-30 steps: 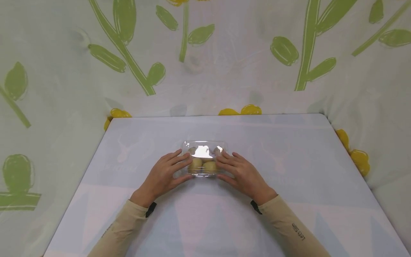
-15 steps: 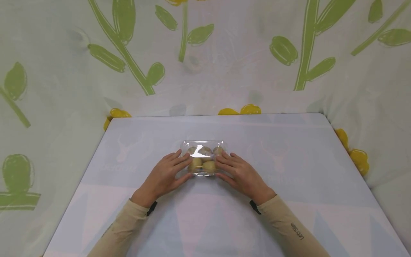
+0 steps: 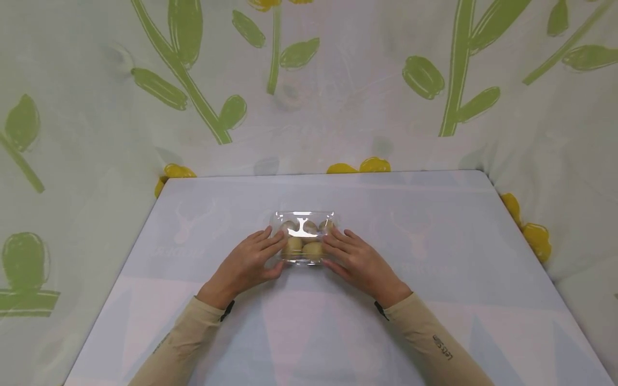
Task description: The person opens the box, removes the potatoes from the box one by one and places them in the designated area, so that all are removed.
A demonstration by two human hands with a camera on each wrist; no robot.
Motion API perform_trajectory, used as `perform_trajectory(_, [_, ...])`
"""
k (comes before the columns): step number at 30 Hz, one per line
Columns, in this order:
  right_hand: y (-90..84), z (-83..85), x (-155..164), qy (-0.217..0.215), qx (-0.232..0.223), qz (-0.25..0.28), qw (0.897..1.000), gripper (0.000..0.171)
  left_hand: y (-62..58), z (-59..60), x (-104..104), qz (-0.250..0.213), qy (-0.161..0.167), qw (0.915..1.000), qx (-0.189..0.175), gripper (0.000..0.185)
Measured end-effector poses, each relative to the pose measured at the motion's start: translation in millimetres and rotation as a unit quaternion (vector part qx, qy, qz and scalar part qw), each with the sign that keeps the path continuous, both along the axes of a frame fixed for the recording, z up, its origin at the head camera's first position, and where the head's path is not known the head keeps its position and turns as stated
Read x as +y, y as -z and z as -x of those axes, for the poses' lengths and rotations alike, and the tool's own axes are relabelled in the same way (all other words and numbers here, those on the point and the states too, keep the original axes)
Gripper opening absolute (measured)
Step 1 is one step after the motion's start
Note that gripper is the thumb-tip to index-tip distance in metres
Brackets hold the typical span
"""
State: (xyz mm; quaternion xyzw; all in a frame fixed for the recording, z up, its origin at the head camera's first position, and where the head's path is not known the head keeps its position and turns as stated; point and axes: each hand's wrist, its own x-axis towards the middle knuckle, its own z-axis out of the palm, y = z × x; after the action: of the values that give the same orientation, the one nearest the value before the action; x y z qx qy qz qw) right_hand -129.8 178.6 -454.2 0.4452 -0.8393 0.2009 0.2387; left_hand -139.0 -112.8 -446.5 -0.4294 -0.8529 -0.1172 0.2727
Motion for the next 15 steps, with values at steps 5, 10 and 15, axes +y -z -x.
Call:
perform_trajectory(5, [1.0,-0.1,-1.6,0.001,0.001,0.012,1.000,0.051,2.5,-0.2,-0.9,-0.010,0.004,0.9999,-0.009,0.041])
perform_trajectory(10, [1.1,0.9,-3.8,-0.002,0.008,0.020,1.000,0.051,3.3,-0.4,-2.8,-0.029,0.007,0.9994,-0.017,0.042])
perform_trajectory(15, [1.5,1.7,-5.6,-0.002,0.015,0.020,1.000,0.049,5.3,0.1,-5.2,-0.040,0.007,0.9989,-0.023,0.043])
